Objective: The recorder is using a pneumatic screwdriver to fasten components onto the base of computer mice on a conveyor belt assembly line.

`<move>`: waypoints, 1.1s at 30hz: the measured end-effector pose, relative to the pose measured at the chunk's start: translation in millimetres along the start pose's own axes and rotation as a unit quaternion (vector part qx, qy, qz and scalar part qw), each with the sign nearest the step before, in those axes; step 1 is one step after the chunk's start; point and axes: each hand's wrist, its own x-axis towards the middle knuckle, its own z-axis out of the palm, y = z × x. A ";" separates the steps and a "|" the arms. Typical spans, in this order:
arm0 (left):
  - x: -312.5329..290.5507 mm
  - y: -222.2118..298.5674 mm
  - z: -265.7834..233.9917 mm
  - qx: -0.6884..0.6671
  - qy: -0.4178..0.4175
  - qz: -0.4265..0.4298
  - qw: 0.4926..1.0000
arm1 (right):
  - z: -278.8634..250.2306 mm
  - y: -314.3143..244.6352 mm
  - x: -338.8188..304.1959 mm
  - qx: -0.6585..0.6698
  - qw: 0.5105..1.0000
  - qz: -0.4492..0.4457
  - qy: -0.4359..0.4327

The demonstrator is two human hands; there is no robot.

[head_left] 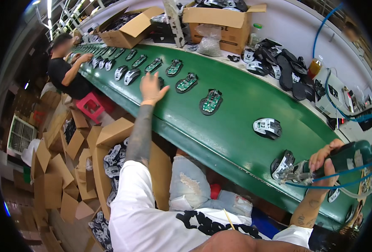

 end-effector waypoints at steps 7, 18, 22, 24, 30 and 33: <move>-17.6 88.9 -64.4 -0.315 -0.078 -0.027 0.946 | 34.4 5.9 21.3 -0.035 0.999 -0.028 0.002; -29.0 214.6 -18.0 -0.227 -0.125 0.060 0.964 | 33.6 0.6 22.9 0.005 0.998 -0.014 0.064; -7.1 187.9 -78.5 -0.252 -0.319 0.154 0.901 | 26.0 3.6 24.0 0.020 0.999 -0.019 0.021; 5.0 181.4 -84.8 -0.173 -0.383 0.162 0.893 | 24.6 3.1 23.2 0.070 0.996 0.043 0.037; -0.4 219.8 -52.8 -0.282 -0.300 0.139 0.901 | 31.5 6.5 17.0 0.074 0.996 0.031 0.030; -4.1 189.0 -22.3 -0.455 -0.249 0.091 0.850 | 40.1 7.0 16.3 0.086 0.996 0.032 0.008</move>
